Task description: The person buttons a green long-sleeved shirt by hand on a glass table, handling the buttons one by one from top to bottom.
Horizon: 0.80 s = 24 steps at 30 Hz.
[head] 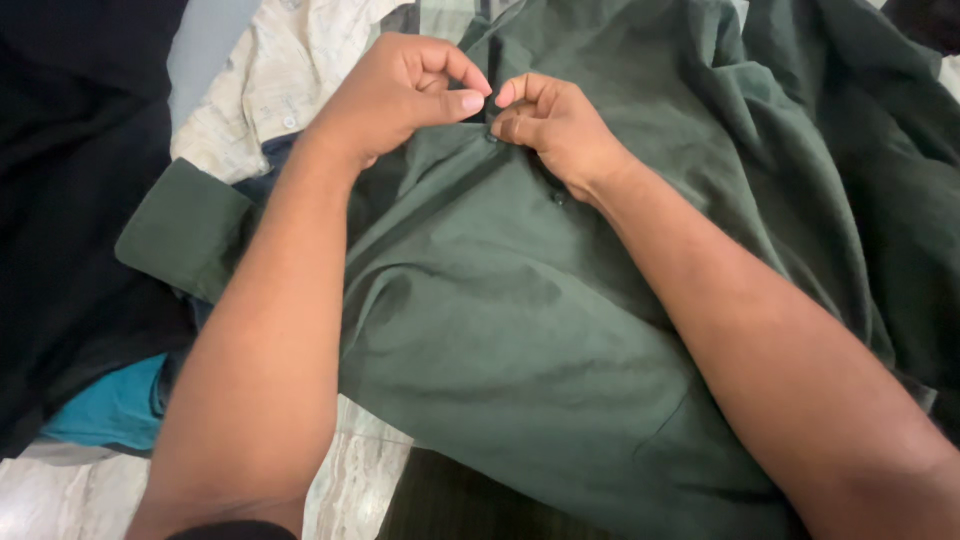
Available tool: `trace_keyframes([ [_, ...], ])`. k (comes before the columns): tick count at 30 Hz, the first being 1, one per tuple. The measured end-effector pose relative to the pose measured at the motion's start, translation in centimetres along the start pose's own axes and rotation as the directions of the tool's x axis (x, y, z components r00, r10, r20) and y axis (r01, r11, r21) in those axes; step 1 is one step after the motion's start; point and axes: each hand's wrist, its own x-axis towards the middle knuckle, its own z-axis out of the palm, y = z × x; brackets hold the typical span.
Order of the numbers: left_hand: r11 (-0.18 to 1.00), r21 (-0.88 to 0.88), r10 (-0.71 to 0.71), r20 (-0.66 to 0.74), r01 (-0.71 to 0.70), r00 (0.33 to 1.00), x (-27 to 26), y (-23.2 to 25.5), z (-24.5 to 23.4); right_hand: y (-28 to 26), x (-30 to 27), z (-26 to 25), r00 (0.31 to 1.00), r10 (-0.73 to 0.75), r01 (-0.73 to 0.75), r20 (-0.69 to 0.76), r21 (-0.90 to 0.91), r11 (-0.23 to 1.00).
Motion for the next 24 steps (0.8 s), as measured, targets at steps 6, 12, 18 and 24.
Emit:
trace_keyframes([
  [6, 0.991, 0.128, -0.04, 0.098, 0.028, 0.994, 0.0, 0.0, 0.3, -0.5, -0.2, 0.0, 0.996, 0.064, -0.05, -0.061, 0.211, 0.976],
  [12, 0.867, 0.489, -0.102, -0.01, 0.094, 0.995, -0.1, 0.0, 0.2, -0.5, -0.2, -0.4, 0.998, 0.061, -0.057, -0.003, 0.332, 0.942],
  [18, 0.791, 0.602, -0.225, 0.126, 0.106, 0.966, -2.4, -0.7, -5.9, -0.1, -0.4, -0.3, 1.0, -0.003, 0.003, 0.0, 0.185, 0.983],
  [24, 0.922, 0.337, -0.135, -0.184, 0.191, 0.974, -2.1, -2.3, -6.0, 0.0, -0.9, 0.9, 0.991, -0.103, 0.137, 0.09, -0.642, 0.754],
])
